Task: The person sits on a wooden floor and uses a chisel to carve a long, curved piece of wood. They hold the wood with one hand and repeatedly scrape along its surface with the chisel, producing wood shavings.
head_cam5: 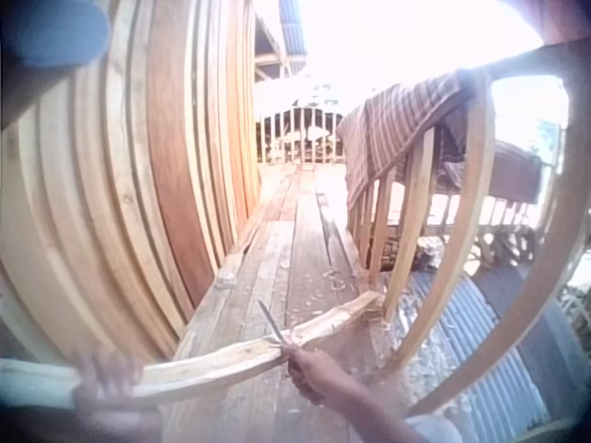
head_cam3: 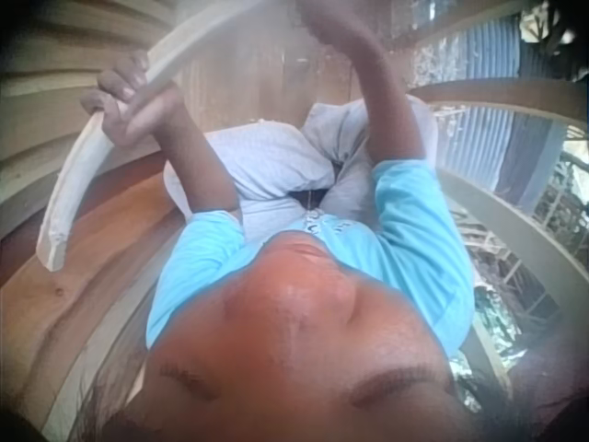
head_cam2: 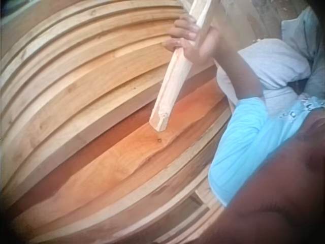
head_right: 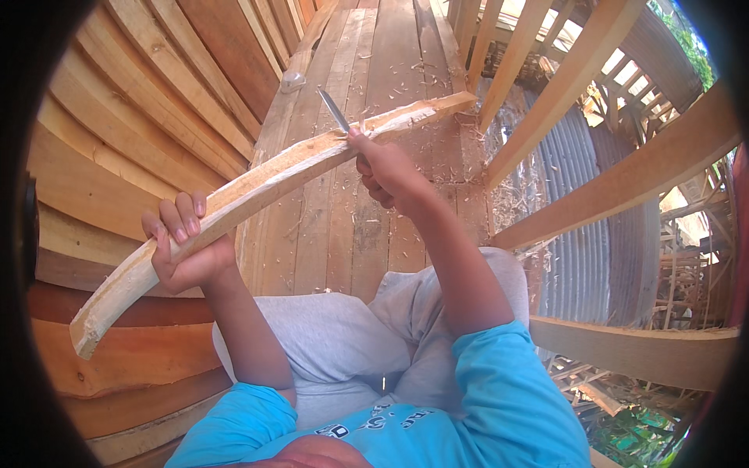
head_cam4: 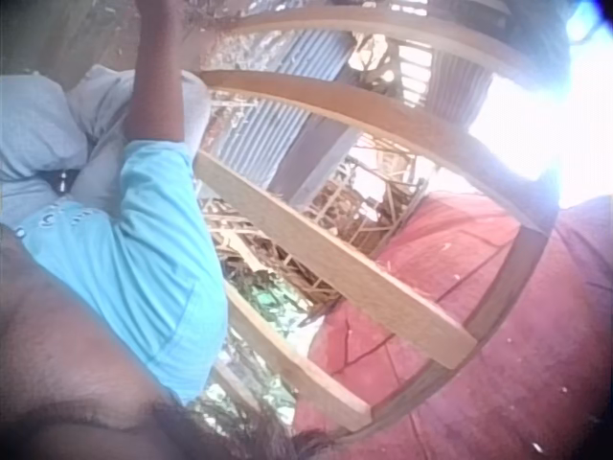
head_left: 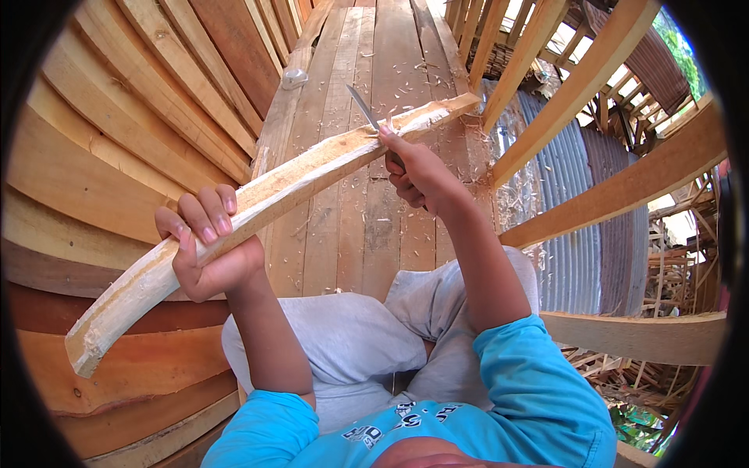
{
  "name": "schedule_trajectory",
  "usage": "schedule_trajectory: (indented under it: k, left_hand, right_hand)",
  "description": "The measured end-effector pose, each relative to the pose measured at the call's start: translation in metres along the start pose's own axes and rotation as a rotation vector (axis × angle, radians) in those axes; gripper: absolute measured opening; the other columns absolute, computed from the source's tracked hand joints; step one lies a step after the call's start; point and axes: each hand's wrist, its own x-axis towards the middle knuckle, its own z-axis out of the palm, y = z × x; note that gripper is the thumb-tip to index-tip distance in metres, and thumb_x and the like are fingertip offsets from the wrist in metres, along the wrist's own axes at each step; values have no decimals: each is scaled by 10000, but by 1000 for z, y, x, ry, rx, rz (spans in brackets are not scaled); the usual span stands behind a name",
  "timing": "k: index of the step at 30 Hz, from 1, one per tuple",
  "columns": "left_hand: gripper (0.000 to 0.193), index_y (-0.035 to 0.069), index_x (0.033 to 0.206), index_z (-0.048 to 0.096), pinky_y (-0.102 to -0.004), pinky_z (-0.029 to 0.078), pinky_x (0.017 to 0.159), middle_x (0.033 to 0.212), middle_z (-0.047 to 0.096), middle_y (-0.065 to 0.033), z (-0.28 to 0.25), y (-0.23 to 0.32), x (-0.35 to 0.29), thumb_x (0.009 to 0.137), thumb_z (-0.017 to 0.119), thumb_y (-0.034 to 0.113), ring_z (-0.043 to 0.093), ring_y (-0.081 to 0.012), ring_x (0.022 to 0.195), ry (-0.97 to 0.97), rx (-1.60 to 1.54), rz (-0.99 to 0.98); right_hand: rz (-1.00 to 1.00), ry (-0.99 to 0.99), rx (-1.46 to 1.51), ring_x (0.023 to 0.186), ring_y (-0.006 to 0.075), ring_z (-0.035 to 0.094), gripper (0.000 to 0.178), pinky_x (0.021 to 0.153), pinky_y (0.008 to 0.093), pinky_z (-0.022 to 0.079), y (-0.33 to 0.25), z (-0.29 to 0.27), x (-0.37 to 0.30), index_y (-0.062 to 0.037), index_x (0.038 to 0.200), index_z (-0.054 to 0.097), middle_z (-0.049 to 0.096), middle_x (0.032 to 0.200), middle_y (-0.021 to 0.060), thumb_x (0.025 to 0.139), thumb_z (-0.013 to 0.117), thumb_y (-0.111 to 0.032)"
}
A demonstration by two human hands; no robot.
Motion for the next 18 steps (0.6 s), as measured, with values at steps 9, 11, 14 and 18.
schedule_trajectory:
  k: [9,11,14,18]
  left_hand:
    - [149,181,780,400,-313,372,651,592,420,34,0,1,2,786,549,193,410,-93,554,-74,4,5]
    - [151,182,781,401,-313,372,652,592,423,32,0,0,2,788,551,193,413,-96,555,-79,-1,2]
    - [152,183,782,401,-313,372,653,593,429,29,2,0,2,790,553,194,417,-100,556,-81,1,-2]
    - [155,183,784,401,-312,373,650,594,438,26,-2,2,3,793,555,195,422,-104,556,-71,23,2]
  right_hand:
    - [135,-372,263,389,37,144,588,355,242,80,2,-21,8,-190,606,319,211,496,-95,980,419,-633]
    - [178,-491,364,386,36,141,588,352,239,78,4,-28,12,-187,604,322,213,491,-93,989,407,-622]
    - [181,-475,372,388,39,137,587,348,242,85,3,-35,12,-189,604,327,219,489,-91,984,418,-628]
    - [2,56,-14,375,39,181,600,345,246,119,-3,-24,7,-182,606,349,232,488,-92,959,470,-651]
